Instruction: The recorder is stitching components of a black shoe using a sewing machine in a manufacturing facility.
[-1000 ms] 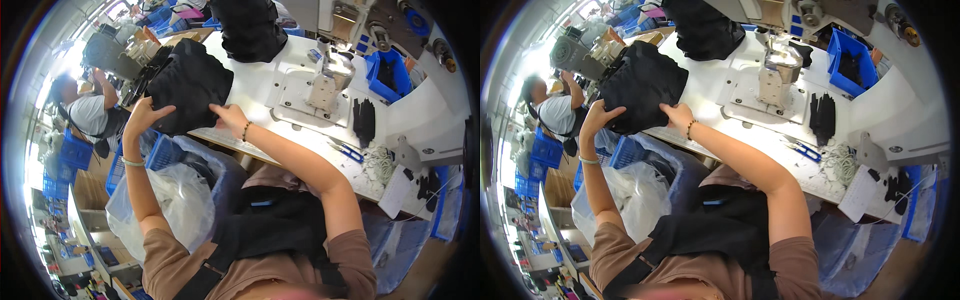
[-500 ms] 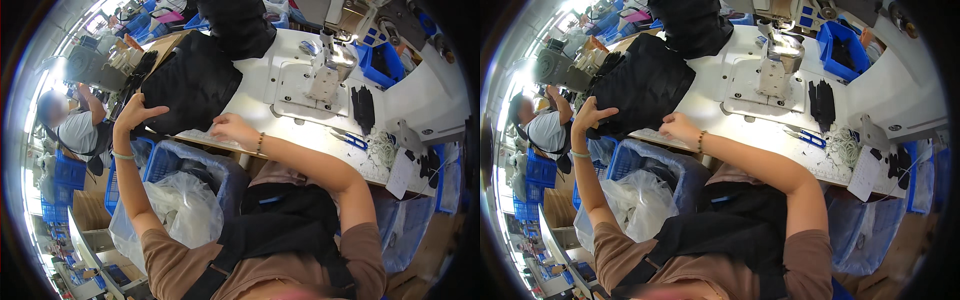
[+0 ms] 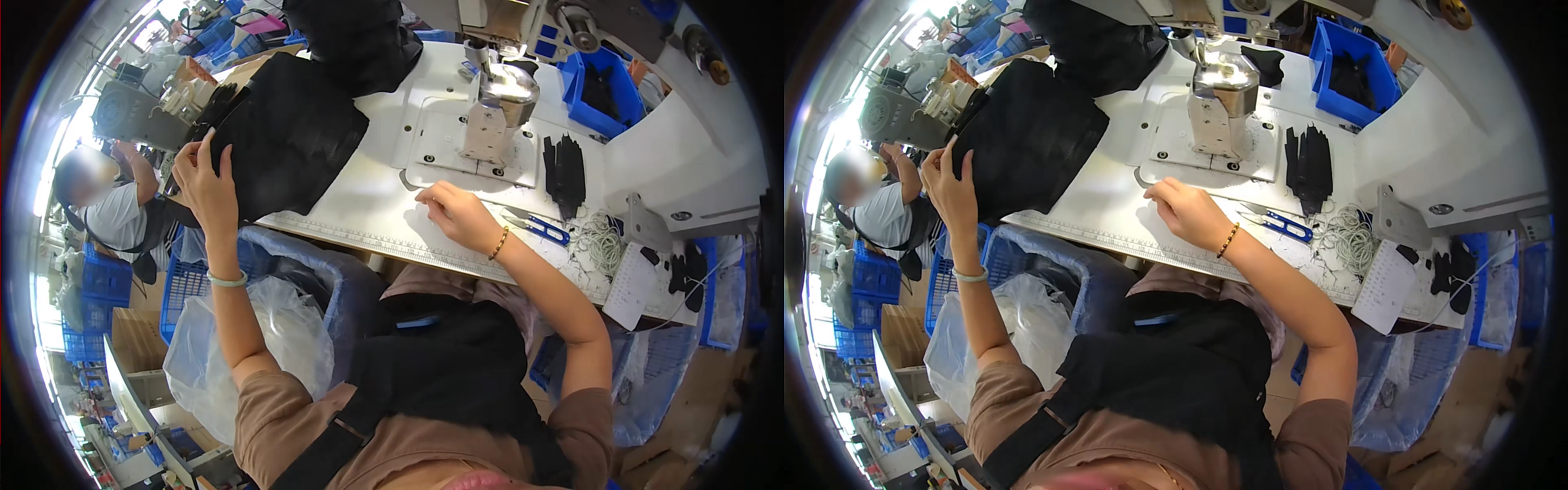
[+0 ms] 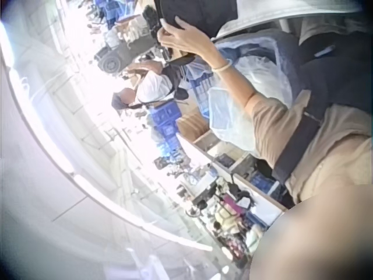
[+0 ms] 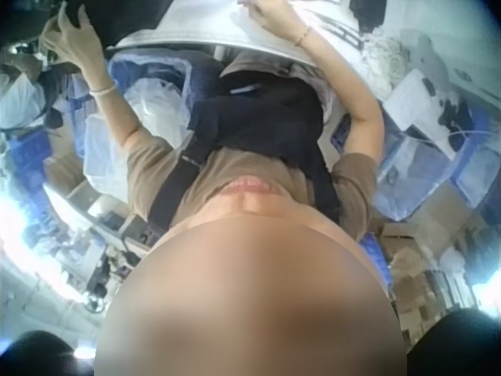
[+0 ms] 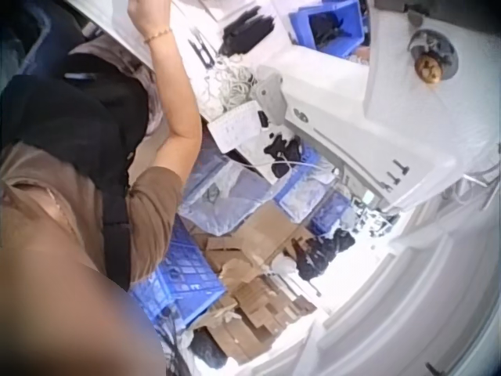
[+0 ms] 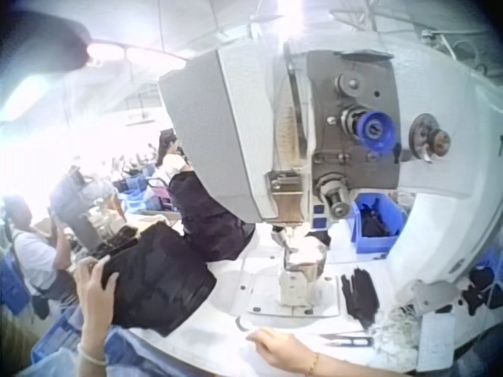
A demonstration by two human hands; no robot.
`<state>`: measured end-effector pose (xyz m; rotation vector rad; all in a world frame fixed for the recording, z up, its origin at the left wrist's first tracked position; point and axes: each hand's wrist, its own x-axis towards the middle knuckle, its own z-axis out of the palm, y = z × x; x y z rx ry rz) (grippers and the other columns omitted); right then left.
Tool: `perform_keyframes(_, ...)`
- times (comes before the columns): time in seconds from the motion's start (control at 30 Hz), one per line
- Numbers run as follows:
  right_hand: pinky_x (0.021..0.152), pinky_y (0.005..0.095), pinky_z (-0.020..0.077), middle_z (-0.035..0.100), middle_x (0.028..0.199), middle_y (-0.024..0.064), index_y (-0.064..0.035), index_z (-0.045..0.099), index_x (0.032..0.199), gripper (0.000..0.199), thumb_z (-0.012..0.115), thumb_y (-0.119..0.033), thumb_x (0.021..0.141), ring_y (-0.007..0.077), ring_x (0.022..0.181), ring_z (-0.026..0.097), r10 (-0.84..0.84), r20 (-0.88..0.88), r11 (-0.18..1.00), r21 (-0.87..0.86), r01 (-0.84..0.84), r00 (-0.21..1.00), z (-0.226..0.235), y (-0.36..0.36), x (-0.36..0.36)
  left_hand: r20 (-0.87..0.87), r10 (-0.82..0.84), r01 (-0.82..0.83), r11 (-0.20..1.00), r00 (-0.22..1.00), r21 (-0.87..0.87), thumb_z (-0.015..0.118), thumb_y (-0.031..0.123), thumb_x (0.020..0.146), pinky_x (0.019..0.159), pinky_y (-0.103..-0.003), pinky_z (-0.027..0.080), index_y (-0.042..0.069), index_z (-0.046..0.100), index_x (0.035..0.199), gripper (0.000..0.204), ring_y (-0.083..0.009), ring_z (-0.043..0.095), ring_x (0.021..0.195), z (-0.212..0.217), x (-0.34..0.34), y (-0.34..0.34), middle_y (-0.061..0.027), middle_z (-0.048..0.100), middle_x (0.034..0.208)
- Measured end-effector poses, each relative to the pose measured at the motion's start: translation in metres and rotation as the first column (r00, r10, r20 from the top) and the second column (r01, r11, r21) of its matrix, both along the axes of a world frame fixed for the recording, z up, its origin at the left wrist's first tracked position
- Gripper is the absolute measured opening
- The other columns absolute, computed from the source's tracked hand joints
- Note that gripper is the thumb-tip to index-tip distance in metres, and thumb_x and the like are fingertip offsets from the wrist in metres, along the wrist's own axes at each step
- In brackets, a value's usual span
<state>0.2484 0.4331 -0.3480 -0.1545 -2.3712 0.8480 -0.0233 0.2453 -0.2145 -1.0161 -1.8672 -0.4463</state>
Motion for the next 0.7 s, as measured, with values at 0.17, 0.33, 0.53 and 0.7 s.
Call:
perform_keyframes(0.17,0.064,0.034,0.0479,0.058,0.086,0.0107,-0.0033,0.056,0.09,0.01,0.053,-0.003,0.081,0.028,0.073,0.059,0.014,0.02,0.972,-0.233,-0.009,1.0,-0.004,0.004,-0.001,0.251,-0.008,0.001,1.0,0.968,0.027,0.059,0.024,0.085,0.072,-0.039,0.044,0.003,0.054,0.102,0.028,-0.0355,0.058,0.084,0.003,-0.009,-0.011,-0.0187,0.059,0.09)
perform_keyframes(0.33,0.064,0.0332,0.0478,0.059,0.087,0.0113,-0.0024,0.057,0.087,0.008,0.052,-0.003,0.081,0.0284,0.072,0.058,0.01,0.002,0.973,-0.232,-0.009,1.0,-0.004,0.006,-0.004,0.382,-0.137,0.135,0.99,0.914,0.033,0.056,0.021,0.087,0.063,-0.037,0.045,0.004,0.048,0.102,0.024,-0.0353,0.06,0.071,0.028,-0.016,-0.029,-0.0215,0.059,0.078)
perform_keyframes(0.53,0.063,0.031,0.0481,0.06,0.085,0.009,-0.0024,0.058,0.092,0.011,0.056,-0.005,0.081,0.0209,0.068,0.059,-0.025,0.071,0.959,-0.279,0.044,0.997,0.017,0.0,0.002,0.27,-0.217,0.191,0.974,0.938,0.122,0.057,0.016,0.087,0.061,-0.029,0.044,0.004,0.048,0.101,0.02,-0.0238,0.058,0.065,0.044,0.025,-0.042,-0.0173,0.057,0.074)
perform_keyframes(0.7,0.084,0.0333,0.045,0.052,0.113,0.013,-0.0034,0.05,0.118,0.053,0.072,-0.024,0.074,0.0223,0.096,0.055,0.113,-0.263,0.936,-0.296,-0.191,0.958,0.048,-0.037,0.006,0.432,-0.591,0.351,0.781,0.681,0.516,0.059,0.007,0.086,0.064,-0.018,0.04,0.0,0.047,0.102,0.022,-0.0042,0.047,0.071,0.029,0.1,-0.033,-0.0013,0.052,0.081)
